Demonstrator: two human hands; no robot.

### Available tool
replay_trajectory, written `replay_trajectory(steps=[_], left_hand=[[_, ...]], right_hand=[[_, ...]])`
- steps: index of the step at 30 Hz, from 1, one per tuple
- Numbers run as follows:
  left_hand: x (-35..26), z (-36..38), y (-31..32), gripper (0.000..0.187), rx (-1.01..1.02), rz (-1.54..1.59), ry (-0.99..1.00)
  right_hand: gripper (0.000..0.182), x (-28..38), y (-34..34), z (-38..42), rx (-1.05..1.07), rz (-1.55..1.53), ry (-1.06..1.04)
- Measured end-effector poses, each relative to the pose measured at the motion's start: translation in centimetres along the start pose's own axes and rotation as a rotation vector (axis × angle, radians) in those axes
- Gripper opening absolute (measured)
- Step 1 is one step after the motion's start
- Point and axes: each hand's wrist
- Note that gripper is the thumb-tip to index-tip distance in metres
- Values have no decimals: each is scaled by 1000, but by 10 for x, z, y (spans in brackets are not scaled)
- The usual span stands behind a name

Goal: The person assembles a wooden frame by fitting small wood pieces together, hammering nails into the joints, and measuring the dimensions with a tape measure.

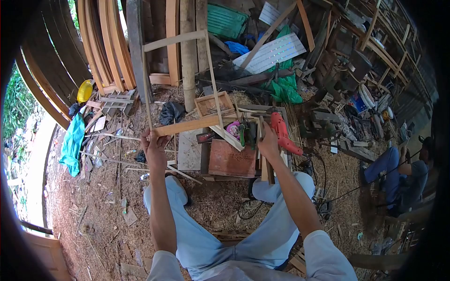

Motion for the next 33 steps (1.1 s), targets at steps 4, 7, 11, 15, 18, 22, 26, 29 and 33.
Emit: replay_trajectory(steps=[4,7,11,15,18,22,26,29,33], left_hand=[[5,1,11,13,78,-14,-13],[6,5,17,15,109,-30,-22],[11,4,18,17,181,-36,-14],[8,7,22,19,224,-37,-17],[8,8,23,18,246,-6,-3],[10,4,19,17,166,14,-9],[9,-2,9,16,51,84,16],[7,-1,7,16,-3,110,-21],[6,1,9,18,-11,122,-53]], right_hand=[[58,-4,20,0,35,45,-46],[52,-2,18,4,47,67,20],[51,-6,21,3,79,74,-1],[35,2,17,-4,60,65,-21],[26,19,15,-2,125,-12,-118],[28,35,25,20,294,259,-321],[36,54,38,35,320,517,-273],[38,46,46,32,243,624,-291],[36,47,48,28,276,503,-294]])
Point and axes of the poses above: each hand's wrist, its own z-axis away from the middle knuckle, its own y-axis out of the palm, x = y × z, and after that the axes turned 10 degrees about -z, right-handed
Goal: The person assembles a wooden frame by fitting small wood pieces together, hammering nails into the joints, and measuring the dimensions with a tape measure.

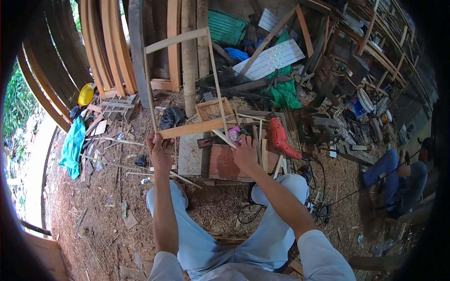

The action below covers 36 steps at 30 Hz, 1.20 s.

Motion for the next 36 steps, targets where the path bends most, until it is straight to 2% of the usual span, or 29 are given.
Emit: replay_trajectory(steps=[3,5,7,9,11,16,18,19,21,22,24,25,28,30,34,36], left_hand=[[0,0,-3,19,63,-3,27],[3,-4,-8,15,59,10,6],[4,-5,-11,14,53,-40,-30],[4,-4,-8,12,98,-58,-27],[3,1,-2,10,190,-151,-89],[9,-3,-15,9,304,-329,-237],[4,0,-22,10,359,-438,-255],[0,0,-26,10,369,-444,-246],[-6,3,-37,12,313,-410,-292],[-10,5,-41,13,284,-390,-278],[-11,8,-48,14,262,-362,-264],[-11,8,-52,15,241,-336,-257],[1,14,-56,17,166,-306,-224],[7,17,-52,15,142,-311,-196],[16,18,-39,12,113,-269,-175],[19,20,-34,12,95,-251,-177]], right_hand=[[31,-2,-19,-6,-121,-56,42],[29,-10,-52,-13,-106,-402,428],[31,-35,-63,-8,-150,-287,434],[33,-66,-45,-4,-198,-149,544],[32,-85,-27,4,-193,-131,548],[34,-77,-36,14,-253,-39,489],[37,-68,-49,22,-498,215,220],[37,-66,-45,29,-511,211,226],[42,-57,-35,56,-295,201,155],[42,-56,-33,63,-300,201,152],[43,-53,-27,70,247,-152,406],[43,-54,-24,69,247,-157,399],[40,-57,-13,64,153,-262,377],[34,-56,-15,61,-117,-337,299],[31,-56,-46,45,-142,-427,383],[27,-68,-57,38,-297,-404,320]])
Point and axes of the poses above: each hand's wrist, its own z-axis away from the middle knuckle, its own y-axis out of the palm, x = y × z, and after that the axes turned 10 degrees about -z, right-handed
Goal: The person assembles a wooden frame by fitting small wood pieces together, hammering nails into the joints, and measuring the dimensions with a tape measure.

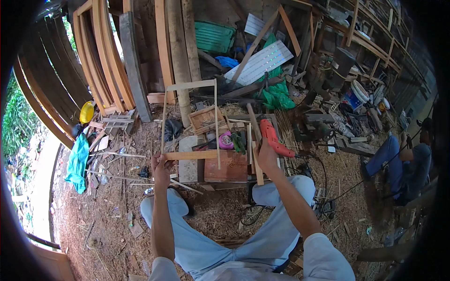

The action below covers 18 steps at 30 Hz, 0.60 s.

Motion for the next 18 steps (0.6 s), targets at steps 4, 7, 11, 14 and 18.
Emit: replay_trajectory(steps=[4,7,11,14,18], left_hand=[[8,-4,3,16,72,-8,12],[21,-6,7,20,82,-68,13],[23,-1,22,23,70,-81,21],[29,-7,22,22,78,-51,26],[26,-9,27,21,45,-34,16]], right_hand=[[25,-26,-14,-12,-23,-88,95],[26,-41,-20,-8,28,26,146],[25,-50,-13,-1,6,65,206],[28,-50,-9,2,-23,111,214],[32,-53,0,0,-47,216,124]])
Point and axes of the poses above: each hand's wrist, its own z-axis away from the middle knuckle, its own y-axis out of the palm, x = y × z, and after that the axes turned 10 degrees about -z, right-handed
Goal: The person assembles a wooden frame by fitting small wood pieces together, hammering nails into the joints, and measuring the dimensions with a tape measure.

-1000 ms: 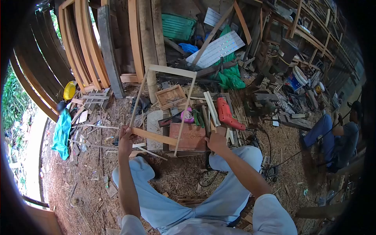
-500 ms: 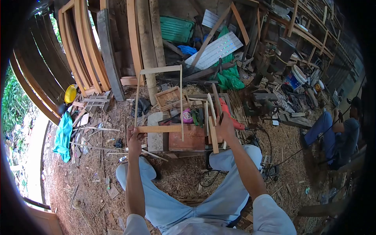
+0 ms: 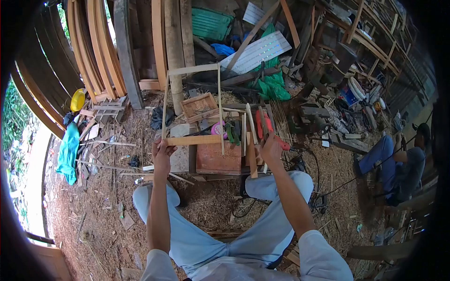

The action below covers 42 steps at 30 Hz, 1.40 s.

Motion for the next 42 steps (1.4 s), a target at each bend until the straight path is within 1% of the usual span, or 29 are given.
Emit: replay_trajectory(steps=[1,5,7,13,17,20,22,23,25,26,27,28,29,31,32,34,35,37,38,39,41,42], left_hand=[[0,0,0,21,-4,1,-3],[-1,0,-2,21,22,16,14],[-1,1,-3,20,26,25,17],[-3,0,-2,21,59,92,33],[-6,1,2,21,41,95,10],[-5,1,1,20,43,103,8],[-10,1,1,20,39,105,11],[-14,-1,0,17,64,74,-24],[-18,-9,-11,15,95,40,-63],[-21,-18,-20,16,180,15,-122],[-21,-24,-25,18,263,-10,-183],[-34,-21,-21,18,293,-102,-187],[-38,-23,-19,18,296,-107,-190],[-40,-30,-16,20,420,-198,-230],[-38,-36,-11,20,421,-196,-232],[-33,-47,0,23,474,-271,-253],[-29,-53,7,23,465,-269,-252],[-22,-63,27,26,482,-263,-243],[-20,-67,35,26,477,-289,-283],[-15,-72,40,26,475,-282,-292],[-2,-81,47,27,487,-282,-297],[2,-83,51,24,511,-253,-302]], right_hand=[[35,0,4,0,-29,-10,-14],[41,10,-1,1,11,-11,16],[48,16,-6,-1,132,-50,123],[59,9,-5,-9,226,-116,175],[57,5,1,-7,212,-109,134],[54,13,-3,-4,221,-129,194],[53,13,-1,-1,77,-63,24],[53,12,-2,-5,77,-63,25],[52,13,-6,-19,-157,-260,-267],[52,16,-11,-23,-162,-261,-263],[50,32,-31,-24,-50,-647,13],[48,45,-46,-24,69,-1026,299],[48,49,-54,-24,67,-1028,304],[58,49,-66,-25,216,-1545,554],[58,48,-72,-27,215,-1543,555],[36,44,-79,-33,397,-1528,631],[36,40,-77,-34,407,-1526,629],[31,25,-68,-33,254,-1282,625],[24,16,-65,-31,249,-1158,635],[24,4,-60,-30,252,-1148,640],[23,-17,-52,-28,334,-836,564],[28,-11,-54,-26,313,-715,588]])
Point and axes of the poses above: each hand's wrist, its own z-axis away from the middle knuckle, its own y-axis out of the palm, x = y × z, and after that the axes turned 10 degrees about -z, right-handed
